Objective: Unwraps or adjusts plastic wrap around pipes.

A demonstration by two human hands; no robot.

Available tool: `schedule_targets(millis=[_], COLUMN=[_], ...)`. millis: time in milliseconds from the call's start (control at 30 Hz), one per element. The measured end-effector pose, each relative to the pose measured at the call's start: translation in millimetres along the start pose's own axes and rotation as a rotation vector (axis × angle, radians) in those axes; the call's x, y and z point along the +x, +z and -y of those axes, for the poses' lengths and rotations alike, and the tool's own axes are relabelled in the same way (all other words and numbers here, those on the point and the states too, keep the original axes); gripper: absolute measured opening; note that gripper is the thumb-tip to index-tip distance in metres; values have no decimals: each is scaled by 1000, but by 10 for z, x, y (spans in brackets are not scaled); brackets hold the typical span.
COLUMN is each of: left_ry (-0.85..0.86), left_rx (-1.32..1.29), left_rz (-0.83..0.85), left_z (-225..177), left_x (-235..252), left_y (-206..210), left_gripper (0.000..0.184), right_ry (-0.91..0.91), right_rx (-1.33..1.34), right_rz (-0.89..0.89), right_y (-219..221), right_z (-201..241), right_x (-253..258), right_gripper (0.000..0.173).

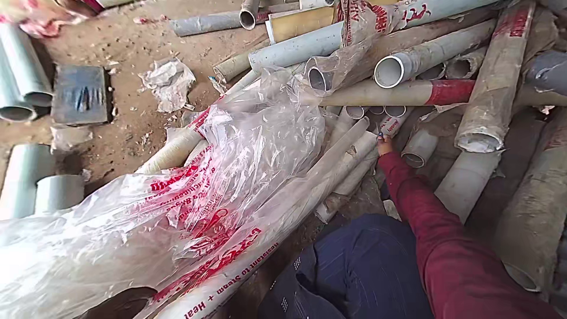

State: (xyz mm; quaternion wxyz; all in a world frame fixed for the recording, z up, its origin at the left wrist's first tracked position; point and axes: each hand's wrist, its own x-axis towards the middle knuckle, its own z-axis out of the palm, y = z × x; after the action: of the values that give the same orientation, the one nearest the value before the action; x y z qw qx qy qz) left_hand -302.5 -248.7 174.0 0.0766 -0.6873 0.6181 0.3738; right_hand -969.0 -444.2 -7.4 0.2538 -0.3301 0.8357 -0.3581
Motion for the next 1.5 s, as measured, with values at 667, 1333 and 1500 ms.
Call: schedule_targets(millis=[667,1333,1500], left_ry=[308,63,221], left_rx=[201,-116,24], left_rz=[202,-64,-45], left_z=[-2221,-2021,-2129], left_x=[1610,1499,1322], left_y=[1605,1705,1357], left_gripper=[88,40,38], right_ry=[174,-362,-345], right_rx=[-45,-212,-642], right_rz=[-24,582,697], right_y=[-826,-125,-331], right_z=[-524,1469,1388], right_x=[-1045,-3098,-2992], right_gripper=[38,33,35])
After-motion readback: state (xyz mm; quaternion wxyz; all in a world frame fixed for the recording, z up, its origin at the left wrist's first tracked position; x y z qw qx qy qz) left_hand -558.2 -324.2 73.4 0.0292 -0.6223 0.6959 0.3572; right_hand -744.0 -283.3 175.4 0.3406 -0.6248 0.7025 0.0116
